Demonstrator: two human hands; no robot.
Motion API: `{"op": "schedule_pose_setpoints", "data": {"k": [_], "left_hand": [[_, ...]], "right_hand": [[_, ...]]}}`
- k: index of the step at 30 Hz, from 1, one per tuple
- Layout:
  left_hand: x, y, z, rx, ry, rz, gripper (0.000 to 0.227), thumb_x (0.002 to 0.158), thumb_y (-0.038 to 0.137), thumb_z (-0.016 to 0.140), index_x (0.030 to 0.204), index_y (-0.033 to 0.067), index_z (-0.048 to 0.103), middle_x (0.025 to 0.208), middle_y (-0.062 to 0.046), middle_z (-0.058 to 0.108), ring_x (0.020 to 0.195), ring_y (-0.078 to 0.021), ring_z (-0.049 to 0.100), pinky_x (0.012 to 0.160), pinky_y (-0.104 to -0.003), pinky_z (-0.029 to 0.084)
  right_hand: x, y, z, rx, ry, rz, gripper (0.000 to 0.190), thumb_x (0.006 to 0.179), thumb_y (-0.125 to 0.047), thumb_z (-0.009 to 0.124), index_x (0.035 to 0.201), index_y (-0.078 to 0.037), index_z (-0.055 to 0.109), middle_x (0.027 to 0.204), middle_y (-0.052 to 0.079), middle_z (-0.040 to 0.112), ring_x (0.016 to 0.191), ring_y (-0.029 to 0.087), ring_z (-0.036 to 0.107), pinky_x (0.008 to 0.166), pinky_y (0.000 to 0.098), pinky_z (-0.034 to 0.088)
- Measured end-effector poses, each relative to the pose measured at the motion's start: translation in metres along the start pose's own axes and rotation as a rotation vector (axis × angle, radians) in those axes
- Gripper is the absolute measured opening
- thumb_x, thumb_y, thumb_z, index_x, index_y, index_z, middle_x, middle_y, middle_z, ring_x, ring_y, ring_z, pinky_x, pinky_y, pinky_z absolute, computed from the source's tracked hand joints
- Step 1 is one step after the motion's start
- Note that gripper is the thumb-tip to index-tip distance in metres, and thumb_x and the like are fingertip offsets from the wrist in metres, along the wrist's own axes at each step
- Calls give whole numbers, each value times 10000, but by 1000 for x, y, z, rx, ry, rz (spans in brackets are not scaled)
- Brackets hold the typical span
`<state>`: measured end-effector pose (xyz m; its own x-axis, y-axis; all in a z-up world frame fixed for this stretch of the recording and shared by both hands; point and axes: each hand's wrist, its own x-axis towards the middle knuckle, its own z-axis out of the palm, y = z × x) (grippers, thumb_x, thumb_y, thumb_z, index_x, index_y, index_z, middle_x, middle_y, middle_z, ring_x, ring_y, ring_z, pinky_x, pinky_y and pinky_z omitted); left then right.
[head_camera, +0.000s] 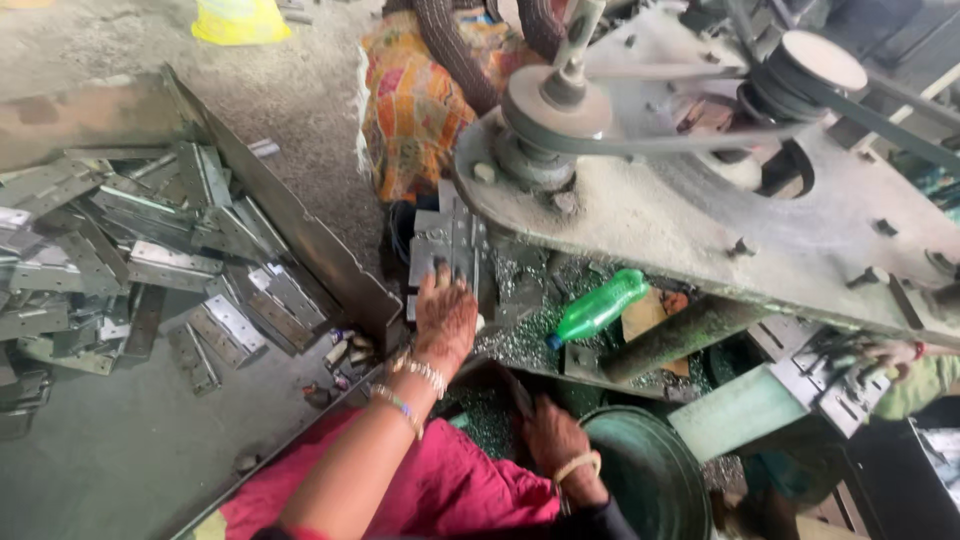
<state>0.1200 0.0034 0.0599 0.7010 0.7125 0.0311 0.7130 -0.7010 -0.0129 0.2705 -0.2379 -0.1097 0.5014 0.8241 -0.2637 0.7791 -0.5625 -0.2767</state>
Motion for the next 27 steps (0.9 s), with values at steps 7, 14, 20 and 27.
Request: {"op": "schedule_pose_setpoints", "data": {"k": [7,14,20,27], "left_hand": [[10,9,22,-19,114,-38,446,916,341,559,1303,163,690,1528,-99,528,1473,-356,360,1137,-520,249],[-1,9,4,118,139,14,315,912,259,594,1120,110,777,1360,-163,634,1406,-356,449,1131,-475,316],[-21,10,5,-25,209,29,268,921,213,600,1043,84,801,1292,-160,675,1396,-352,475,1130,-467,332],[-11,4,-9,151,164,31,276,866,220,614,1033,91,792,1312,-181,654,1386,-350,460,1083,-451,329]], "right_hand": [[-27,-33,-18,132,59,46,417,867,-311,691,1202,-102,557,1020,240,718,994,449,673,834,546,539],[-14,-20,-18,112,63,-58,334,916,-298,669,1131,-58,581,1023,238,722,991,455,665,823,566,523],[-40,-23,-9,256,160,-49,304,901,-267,678,1127,-79,600,984,243,739,955,450,682,793,553,540],[-8,-4,11,39,99,-27,430,902,-338,692,1236,-98,567,999,230,716,951,435,688,804,536,550]]}}
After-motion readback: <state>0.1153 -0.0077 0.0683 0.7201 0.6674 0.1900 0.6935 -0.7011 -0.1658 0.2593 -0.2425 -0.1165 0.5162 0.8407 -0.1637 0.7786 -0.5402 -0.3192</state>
